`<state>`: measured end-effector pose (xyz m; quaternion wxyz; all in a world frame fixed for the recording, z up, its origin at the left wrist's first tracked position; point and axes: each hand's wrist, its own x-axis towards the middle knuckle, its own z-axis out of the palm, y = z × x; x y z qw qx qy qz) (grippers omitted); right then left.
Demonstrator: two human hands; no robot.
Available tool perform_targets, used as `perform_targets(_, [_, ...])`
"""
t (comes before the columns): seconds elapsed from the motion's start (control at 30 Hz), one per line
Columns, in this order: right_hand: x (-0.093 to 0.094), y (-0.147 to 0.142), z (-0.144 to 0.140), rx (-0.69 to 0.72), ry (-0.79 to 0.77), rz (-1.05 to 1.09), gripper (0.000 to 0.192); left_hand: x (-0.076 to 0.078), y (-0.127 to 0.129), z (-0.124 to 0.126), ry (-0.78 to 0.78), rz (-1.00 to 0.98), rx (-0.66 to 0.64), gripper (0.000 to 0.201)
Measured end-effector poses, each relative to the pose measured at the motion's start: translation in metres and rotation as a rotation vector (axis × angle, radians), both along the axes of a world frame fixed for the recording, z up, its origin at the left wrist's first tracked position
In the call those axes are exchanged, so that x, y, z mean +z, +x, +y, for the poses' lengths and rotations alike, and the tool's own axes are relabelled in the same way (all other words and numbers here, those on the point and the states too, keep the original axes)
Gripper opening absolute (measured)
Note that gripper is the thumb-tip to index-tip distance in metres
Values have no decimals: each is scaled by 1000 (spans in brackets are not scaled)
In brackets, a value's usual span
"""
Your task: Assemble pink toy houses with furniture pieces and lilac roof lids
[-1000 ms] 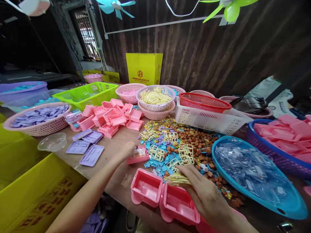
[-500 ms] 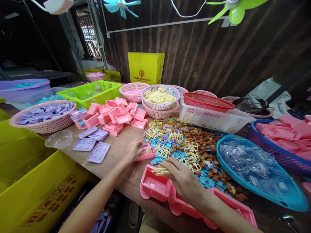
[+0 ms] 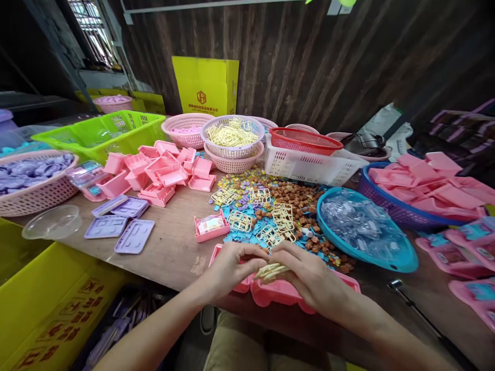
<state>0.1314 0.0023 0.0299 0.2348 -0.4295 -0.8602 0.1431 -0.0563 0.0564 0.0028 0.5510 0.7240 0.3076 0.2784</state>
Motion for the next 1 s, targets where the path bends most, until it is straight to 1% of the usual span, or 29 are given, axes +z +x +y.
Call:
perform_targets(0.07, [-10, 11, -10, -90, 56, -28, 21, -13, 4, -6, -18, -11, 44, 30])
perform_targets(0.13, [-26, 19, -16, -160, 89, -47, 21, -28, 8, -12, 46, 46, 85, 40])
perform_targets(0.17, [-35, 21, -16, -186, 82, -45, 21, -35, 10, -15, 94, 97, 93, 49])
perform_targets(0.23, [-50, 23, -14, -217, 71, -28, 25, -46, 15, -20, 194, 204, 84, 75])
perform_targets(0.27, [-57, 23, -12, -228, 78, -21, 28, -50, 17, -22, 247, 257, 70, 85])
perform_targets(0.3, [-61, 23, -10, -237, 89, -23, 32, -54, 19, -23, 303, 307, 52, 89])
perform_targets(0.33, [-64, 23, -7, -240, 97, -36, 34, -56, 21, -24, 355, 353, 26, 88])
perform_targets(0.4, [-63, 23, -3, -219, 74, -86, 33, -59, 24, -24, 436, 428, -11, 84])
perform_targets(0.5, [-57, 20, 1, -132, 16, -190, 26, -64, 27, -21, 496, 484, 26, 87])
perform_targets(0.57, [-57, 17, 2, -104, 29, -270, 25, -67, 29, -20, 527, 500, 59, 90])
perform_targets(0.63, [-63, 13, 2, -114, 75, -351, 27, -68, 29, -21, 571, 524, 62, 87])
perform_targets(0.73, [-80, 11, -2, -191, 115, -440, 36, -67, 30, -22, 633, 568, 63, 77])
perform_targets(0.8, [-88, 13, -8, -229, 87, -463, 45, -66, 31, -23, 665, 575, 72, 77])
perform_targets(0.83, [-90, 15, -11, -235, 58, -459, 49, -66, 31, -24, 682, 571, 75, 80])
perform_targets(0.93, [-82, 26, -11, -164, -69, -408, 53, -67, 31, -26, 732, 551, 85, 85])
perform_targets(1.0, [-72, 36, 2, -131, -128, -338, 48, -65, 30, -28, 753, 546, 96, 86])
